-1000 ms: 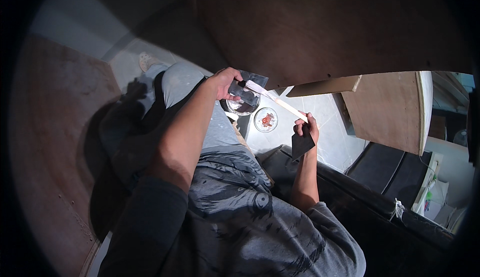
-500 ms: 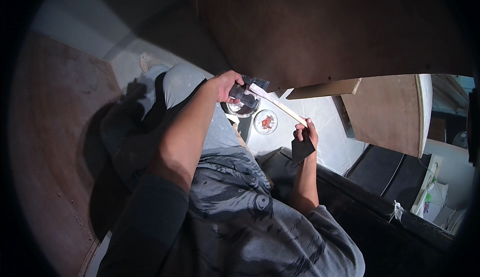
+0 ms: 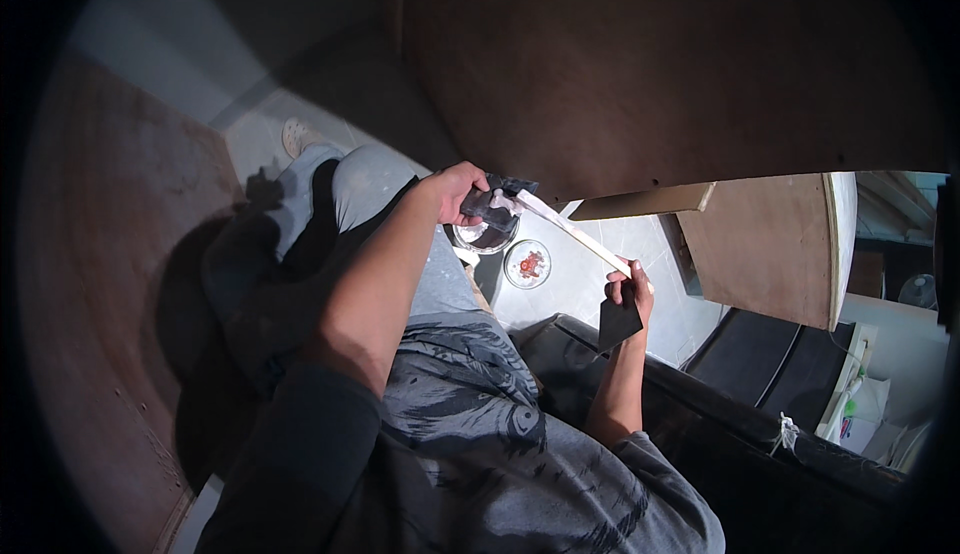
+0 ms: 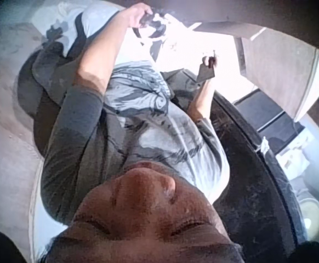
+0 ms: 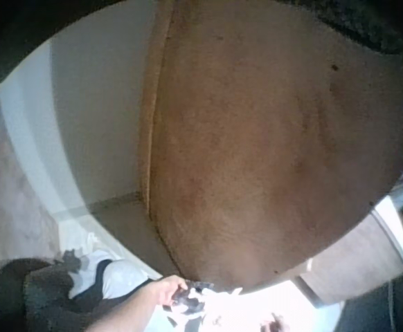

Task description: The person sits on the floor and uses a putty knife to scoop white compound from a container. They then apply the compound to the edge of a wooden panel on the wall, smoothing it out with the tool.

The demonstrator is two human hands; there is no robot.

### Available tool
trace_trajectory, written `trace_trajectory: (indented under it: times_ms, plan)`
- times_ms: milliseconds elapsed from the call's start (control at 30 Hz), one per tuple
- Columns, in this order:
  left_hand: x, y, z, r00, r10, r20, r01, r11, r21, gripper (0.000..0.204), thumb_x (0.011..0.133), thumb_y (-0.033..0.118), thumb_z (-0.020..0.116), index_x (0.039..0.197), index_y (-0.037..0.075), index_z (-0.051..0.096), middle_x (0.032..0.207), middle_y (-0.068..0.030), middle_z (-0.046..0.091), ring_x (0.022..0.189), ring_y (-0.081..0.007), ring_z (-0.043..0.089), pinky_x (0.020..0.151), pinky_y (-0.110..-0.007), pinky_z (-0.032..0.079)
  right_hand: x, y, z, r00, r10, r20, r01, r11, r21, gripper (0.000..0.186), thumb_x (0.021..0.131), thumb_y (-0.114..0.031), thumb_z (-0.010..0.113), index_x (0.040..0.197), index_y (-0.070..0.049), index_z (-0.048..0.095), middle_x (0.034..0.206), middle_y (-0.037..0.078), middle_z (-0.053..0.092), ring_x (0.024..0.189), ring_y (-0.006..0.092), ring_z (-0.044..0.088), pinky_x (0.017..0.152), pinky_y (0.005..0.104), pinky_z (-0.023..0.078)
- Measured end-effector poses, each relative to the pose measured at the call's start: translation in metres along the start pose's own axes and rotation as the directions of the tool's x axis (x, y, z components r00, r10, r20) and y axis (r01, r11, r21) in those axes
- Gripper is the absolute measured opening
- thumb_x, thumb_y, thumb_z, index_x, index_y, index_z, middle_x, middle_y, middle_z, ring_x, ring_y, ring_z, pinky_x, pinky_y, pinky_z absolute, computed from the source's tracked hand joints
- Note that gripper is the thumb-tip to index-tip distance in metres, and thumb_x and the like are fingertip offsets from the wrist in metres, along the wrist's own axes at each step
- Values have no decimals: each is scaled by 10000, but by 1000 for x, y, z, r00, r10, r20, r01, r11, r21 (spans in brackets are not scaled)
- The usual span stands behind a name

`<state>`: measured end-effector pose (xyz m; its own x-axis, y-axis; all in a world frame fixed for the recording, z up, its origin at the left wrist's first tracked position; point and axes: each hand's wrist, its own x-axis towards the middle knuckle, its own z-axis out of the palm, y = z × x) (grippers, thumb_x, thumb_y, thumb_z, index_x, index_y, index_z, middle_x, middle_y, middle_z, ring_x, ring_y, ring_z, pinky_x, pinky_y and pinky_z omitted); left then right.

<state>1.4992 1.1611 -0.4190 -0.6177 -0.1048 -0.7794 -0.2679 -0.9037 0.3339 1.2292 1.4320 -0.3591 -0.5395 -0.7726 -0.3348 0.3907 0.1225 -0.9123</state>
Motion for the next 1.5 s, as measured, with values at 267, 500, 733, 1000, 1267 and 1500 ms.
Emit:
trace_trajectory:
  times_ms: [267,500,733,1000,1267,1500]
  plan:
    - [-4,1,4,999,-32,27,31,998,49,209,861,266,492,1007,164,601,966,4,649,884,-146,573,723,-315,475,4,3,17,998,0,66,-3,999,54,415,1017,-301,515,1140,84,609,771,111,684,449,95,422,481,237,357]
    - [0,1,1,998,-49,40,48,998,41,190,854,272,515,982,161,602,989,5,654,906,-145,571,734,-303,462,-1,16,13,998,33,46,-38,992,117,390,980,-291,576,1127,67,626,804,160,704,461,105,464,488,219,378]
    - [0,0,1,999,-31,5,31,999,21,154,839,253,533,953,175,601,966,13,655,904,-137,566,745,-299,451,-8,17,12,997,73,35,-74,996,55,372,991,-301,550,1149,27,629,835,99,702,463,96,430,497,221,359]
    - [3,-1,-2,1000,-5,-2,5,1000,-9,135,843,252,524,931,177,593,954,20,649,897,-137,562,741,-304,443,-12,-4,-8,1000,25,-5,-25,1000,-6,363,947,-281,606,1088,52,643,807,145,694,478,102,441,484,208,346]
    - [3,-1,-3,1000,18,-3,-18,998,-57,160,836,267,521,947,179,597,977,15,643,902,-139,531,739,-315,409,-14,-16,-17,999,-29,-14,28,999,-26,367,934,-273,617,1043,75,658,774,163,694,475,106,442,482,213,339]
    - [-15,2,6,995,82,-64,-86,995,-57,161,829,273,513,937,181,588,972,12,643,877,-136,523,717,-318,394,-9,-1,-28,999,19,-32,-19,1000,-14,380,946,-278,605,1072,77,657,785,142,698,478,96,436,466,223,329]
